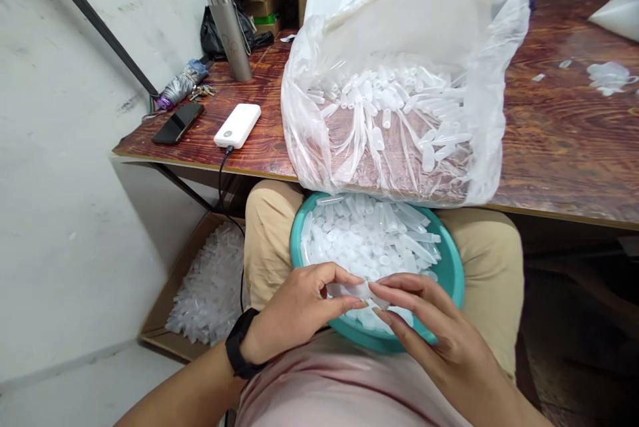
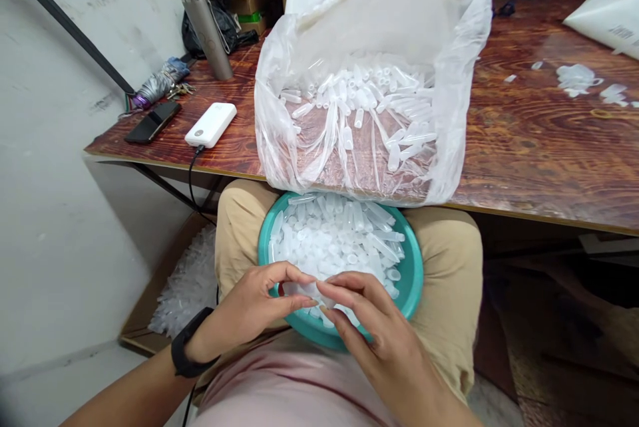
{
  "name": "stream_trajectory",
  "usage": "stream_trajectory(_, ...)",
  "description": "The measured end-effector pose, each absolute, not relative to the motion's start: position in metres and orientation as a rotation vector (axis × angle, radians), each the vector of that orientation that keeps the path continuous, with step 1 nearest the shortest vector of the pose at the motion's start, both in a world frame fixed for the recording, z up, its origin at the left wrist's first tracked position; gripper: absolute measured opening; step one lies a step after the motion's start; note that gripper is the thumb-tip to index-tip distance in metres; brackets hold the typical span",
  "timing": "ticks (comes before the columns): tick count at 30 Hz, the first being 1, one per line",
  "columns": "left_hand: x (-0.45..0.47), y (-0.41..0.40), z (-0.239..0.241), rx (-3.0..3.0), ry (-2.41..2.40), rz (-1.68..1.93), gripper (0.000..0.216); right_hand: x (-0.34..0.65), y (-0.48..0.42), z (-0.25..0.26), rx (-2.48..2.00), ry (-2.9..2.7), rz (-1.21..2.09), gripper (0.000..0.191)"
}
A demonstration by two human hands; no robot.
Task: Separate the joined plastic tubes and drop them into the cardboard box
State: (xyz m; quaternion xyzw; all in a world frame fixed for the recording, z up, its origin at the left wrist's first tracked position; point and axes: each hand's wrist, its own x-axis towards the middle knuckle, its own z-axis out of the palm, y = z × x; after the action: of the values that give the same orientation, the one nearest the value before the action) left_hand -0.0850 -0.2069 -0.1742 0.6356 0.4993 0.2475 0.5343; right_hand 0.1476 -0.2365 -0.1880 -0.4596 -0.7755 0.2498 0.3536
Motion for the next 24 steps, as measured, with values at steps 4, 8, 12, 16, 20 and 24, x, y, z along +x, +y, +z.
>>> stream_trajectory(4,-0.086,-0.208,-0.171,1.573,1.157,0.577,0.017,0.147,-0.235,-0.186,-1.196,-2.006,0.651,0.027)
stream_trajectory(8,-0.086,-0.208,-0.177,1.864,1.076,0.658,0.015,0.147,-0.236,-0.185,-1.150,-2.122,0.634,0.044)
stream_trajectory(12,-0.082,-0.209,-0.181,2.054,1.012,0.715,0.014,0.146,-0.239,-0.187,-1.208,-2.166,0.596,0.042)
stream_trajectory(16,-0.079,-0.209,-0.180,2.001,1.036,0.725,0.014,0.146,-0.238,-0.186,-1.311,-2.139,0.639,0.045)
stream_trajectory(20,-0.076,-0.210,-0.181,1.950,1.054,0.677,0.011,0.147,-0.238,-0.185,-1.305,-2.176,0.649,0.038)
stream_trajectory(24,-0.074,-0.208,-0.183,1.880,1.078,0.630,0.012,0.149,-0.238,-0.189,-1.283,-2.179,0.595,0.041)
